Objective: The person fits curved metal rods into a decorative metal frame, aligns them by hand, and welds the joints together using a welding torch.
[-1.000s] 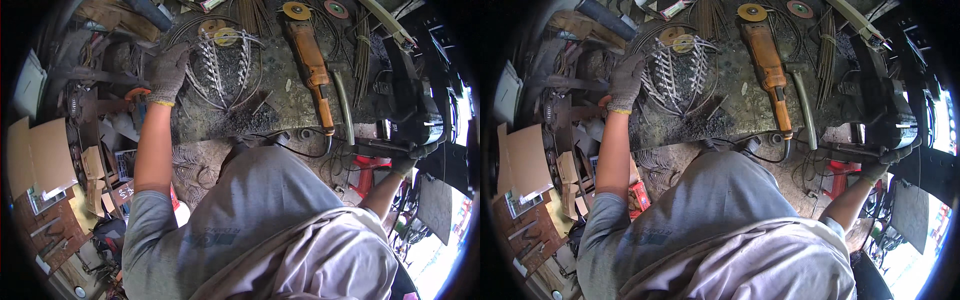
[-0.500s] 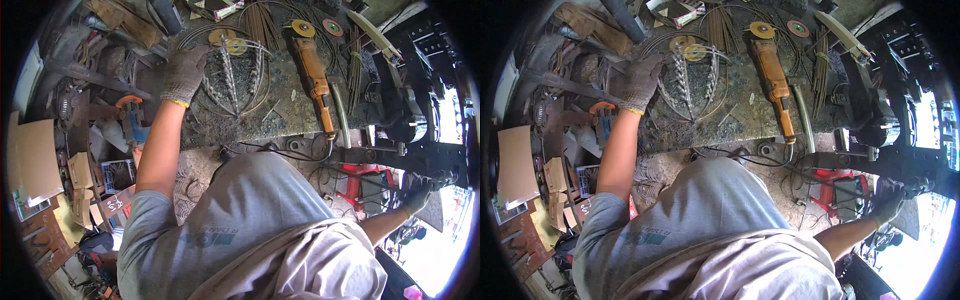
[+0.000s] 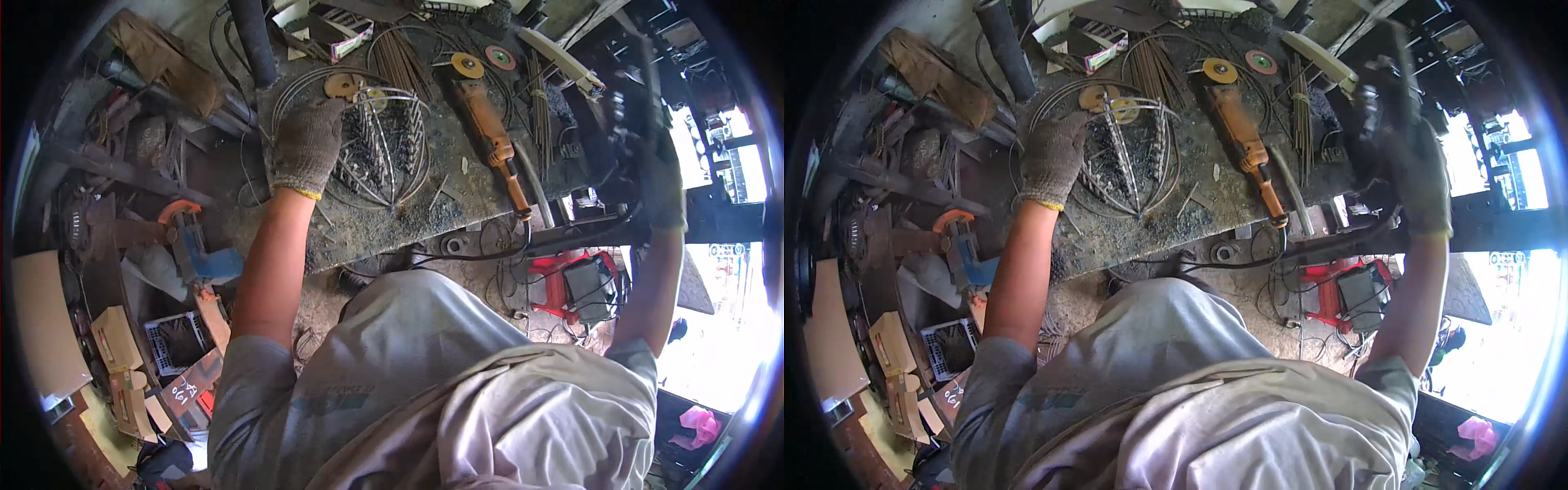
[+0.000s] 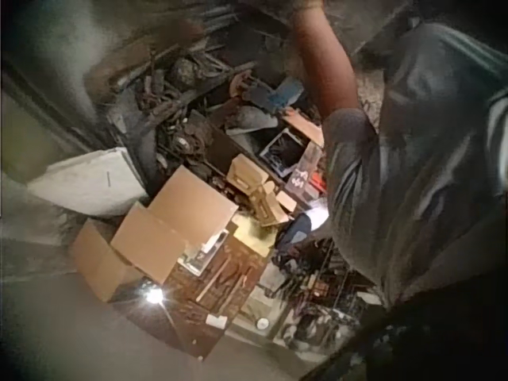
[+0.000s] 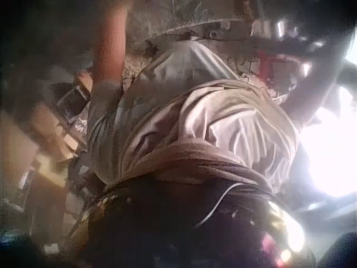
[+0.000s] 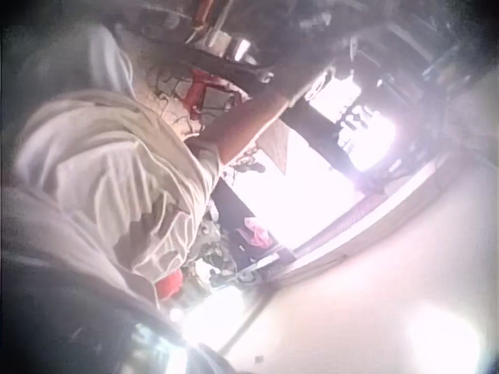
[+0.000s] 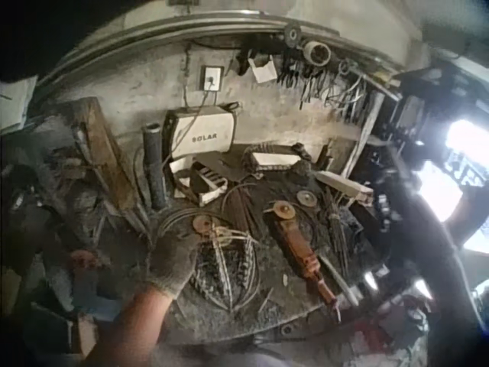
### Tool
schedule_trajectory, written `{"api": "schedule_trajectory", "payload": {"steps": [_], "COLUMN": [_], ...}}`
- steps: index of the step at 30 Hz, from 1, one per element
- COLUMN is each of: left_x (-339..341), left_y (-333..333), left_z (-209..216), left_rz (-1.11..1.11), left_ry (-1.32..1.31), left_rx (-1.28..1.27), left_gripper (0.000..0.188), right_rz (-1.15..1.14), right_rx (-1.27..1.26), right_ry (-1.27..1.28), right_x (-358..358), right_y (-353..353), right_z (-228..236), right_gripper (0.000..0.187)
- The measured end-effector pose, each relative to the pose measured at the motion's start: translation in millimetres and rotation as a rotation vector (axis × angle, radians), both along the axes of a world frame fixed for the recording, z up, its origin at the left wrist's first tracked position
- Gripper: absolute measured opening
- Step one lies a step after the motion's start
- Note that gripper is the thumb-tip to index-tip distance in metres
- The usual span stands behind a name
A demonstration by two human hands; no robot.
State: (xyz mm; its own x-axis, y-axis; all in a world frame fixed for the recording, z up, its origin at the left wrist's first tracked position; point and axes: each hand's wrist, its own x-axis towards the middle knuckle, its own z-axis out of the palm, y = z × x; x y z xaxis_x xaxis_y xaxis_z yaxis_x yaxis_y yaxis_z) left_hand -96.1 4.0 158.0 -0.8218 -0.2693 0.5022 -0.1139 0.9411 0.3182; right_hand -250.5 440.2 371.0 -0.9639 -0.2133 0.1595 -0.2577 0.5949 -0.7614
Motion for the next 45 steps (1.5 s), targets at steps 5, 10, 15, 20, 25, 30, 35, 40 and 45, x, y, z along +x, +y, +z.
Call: {"api": "schedule_trajectory", "payload": {"steps": [5,10,15,20,25,30,35,40,45], "left_x": [-3,1,-3,3,0,0,-4,-2,-1], "left_y": [5,6,-2,1,4,3,7,2,-4], "left_z": [5,8,-12,-13,-17,-26,-8,-21,-37], "left_rz": [0.005,0.03,-0.017,0.043,0.134,0.156,0.124,0.119,0.137], "left_ry": [-0.011,-0.037,0.046,-0.001,-0.14,-0.047,-0.135,-0.063,0.022], "left_rx": [0.079,-0.018,-0.049,-0.262,-0.379,-0.319,-0.346,-0.34,-0.33], "left_gripper": [0.019,0.022,0.021,0.022,0.025,0.025,0.024,0.024,0.021], "right_rz": [0.132,0.308,0.479,0.514,0.501,0.57,0.548,0.49,0.395], "right_rx": [0.327,0.373,0.704,0.783,0.833,0.654,0.654,0.673,0.695], "right_ry": [0.221,0.124,0.519,0.579,0.659,0.621,0.541,0.553,0.421], "right_x": [-54,-72,-108,-113,-137,-148,-139,-128,-119], "right_y": [-49,-86,-88,-105,-109,-109,-117,-121,-131], "right_z": [-12,-23,-49,-62,-91,-106,-105,-105,-102], "right_gripper": [0.066,0.074,0.068,0.073,0.071,0.069,0.067,0.067,0.069]}}
